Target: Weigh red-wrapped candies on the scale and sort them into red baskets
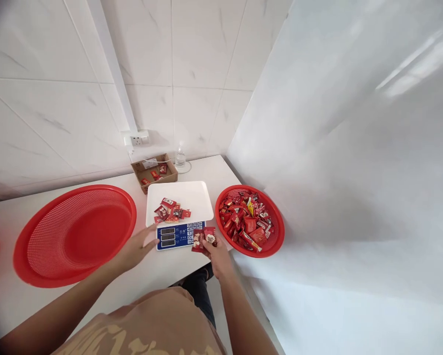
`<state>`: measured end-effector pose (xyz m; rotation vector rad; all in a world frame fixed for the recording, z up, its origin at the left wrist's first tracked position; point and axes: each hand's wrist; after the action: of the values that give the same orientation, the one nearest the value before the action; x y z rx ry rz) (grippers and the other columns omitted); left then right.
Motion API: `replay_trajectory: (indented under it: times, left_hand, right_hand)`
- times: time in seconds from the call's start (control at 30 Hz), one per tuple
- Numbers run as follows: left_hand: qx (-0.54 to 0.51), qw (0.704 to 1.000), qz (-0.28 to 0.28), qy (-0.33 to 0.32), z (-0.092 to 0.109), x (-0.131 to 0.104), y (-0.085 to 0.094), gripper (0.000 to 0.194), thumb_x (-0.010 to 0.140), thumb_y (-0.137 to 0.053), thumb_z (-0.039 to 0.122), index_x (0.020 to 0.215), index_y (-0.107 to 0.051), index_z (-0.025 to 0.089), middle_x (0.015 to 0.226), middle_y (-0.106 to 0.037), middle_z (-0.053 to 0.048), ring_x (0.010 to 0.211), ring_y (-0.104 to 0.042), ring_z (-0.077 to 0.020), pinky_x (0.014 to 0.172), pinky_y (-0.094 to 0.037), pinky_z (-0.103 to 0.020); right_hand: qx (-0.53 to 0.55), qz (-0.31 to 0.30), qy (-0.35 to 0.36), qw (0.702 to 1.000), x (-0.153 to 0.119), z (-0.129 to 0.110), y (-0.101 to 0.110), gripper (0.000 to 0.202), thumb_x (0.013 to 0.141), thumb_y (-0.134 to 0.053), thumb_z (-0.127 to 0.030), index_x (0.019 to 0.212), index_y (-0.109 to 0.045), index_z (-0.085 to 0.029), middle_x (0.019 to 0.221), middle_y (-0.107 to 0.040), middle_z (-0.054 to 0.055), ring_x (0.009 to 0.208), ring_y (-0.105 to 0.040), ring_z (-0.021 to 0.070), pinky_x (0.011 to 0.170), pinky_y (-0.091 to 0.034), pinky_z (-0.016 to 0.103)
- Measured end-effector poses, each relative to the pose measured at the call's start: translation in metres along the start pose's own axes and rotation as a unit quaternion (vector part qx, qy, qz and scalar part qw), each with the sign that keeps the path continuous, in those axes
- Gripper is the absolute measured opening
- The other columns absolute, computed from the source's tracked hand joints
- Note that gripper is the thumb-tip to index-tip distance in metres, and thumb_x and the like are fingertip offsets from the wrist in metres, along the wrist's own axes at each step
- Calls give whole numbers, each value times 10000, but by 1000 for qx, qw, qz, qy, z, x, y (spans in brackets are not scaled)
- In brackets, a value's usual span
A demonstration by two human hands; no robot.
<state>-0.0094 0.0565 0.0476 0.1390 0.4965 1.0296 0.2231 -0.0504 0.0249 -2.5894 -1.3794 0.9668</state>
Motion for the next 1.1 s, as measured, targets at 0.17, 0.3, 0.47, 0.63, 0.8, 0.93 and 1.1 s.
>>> replay_trajectory:
  times: [0.17, 0.3, 0.47, 0.63, 0.8, 0.93, 1.1]
  left_hand:
    - [-195, 963, -169, 79, 33, -6, -49, 519, 710, -641, 468, 1161, -567, 224, 1163, -617, -106, 1030, -574, -255, 824, -459, -377]
    - [-264, 945, -162, 109, 33, -2, -59, 500, 671, -690, 466, 1065, -583, 179, 1050, -655, -96, 893, -601, -191, 791, -451, -345]
    - [-306, 936, -114, 129, 24, 3, -47, 511, 614, -743, 461, 1004, -581, 171, 995, -671, -92, 843, -626, -193, 756, -441, -329]
    - [-282, 947, -99, 120, 20, -1, -41, 495, 621, -732, 461, 977, -551, 169, 923, -670, -67, 766, -628, -169, 690, -431, -296]
    - [-246, 948, -148, 135, 13, -6, -47, 519, 598, -755, 392, 993, -494, 180, 829, -666, -39, 735, -626, -173, 695, -444, -319]
    - [-231, 944, -196, 128, 9, -7, -54, 537, 606, -749, 368, 1027, -476, 178, 753, -651, -19, 718, -617, -169, 721, -451, -340]
    - [-213, 956, -138, 147, 9, -4, -52, 596, 676, -667, 474, 1142, -428, 188, 831, -638, -40, 744, -589, -161, 733, -445, -335]
  right_hand:
    - [-34, -99, -16, 994, -11, 4, -30, 438, 592, -777, -354, 952, -591, -187, 889, -670, 34, 778, -626, 176, 772, -525, 390]
    - [-71, -118, -21, 990, -15, 3, -37, 399, 683, -700, -441, 992, -561, -230, 984, -654, 38, 835, -626, 175, 749, -512, 356]
    - [-97, -88, -51, 990, -11, 1, -30, 394, 649, -717, -465, 930, -584, -222, 942, -652, 35, 789, -624, 154, 715, -494, 309]
    - [-82, -71, -73, 991, -5, 4, -25, 390, 619, -736, -458, 876, -584, -207, 906, -656, 35, 740, -617, 134, 689, -481, 280]
    - [-86, -97, -75, 989, -4, 8, -29, 402, 591, -761, -361, 909, -556, -225, 938, -641, 13, 836, -618, 149, 723, -493, 286]
    - [-142, -143, -87, 976, -2, 10, -33, 405, 583, -755, -320, 904, -534, -209, 840, -650, -1, 774, -622, 142, 676, -496, 271]
    - [-173, -61, -52, 982, 24, 7, -36, 375, 566, -725, -254, 862, -498, -213, 713, -627, -27, 643, -612, 137, 547, -492, 242]
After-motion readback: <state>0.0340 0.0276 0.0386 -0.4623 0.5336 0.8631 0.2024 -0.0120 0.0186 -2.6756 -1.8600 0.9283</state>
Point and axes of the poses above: each hand's wrist, its own x-axis towards the middle knuckle, its own y-axis out of the back of the hand, z = x × y
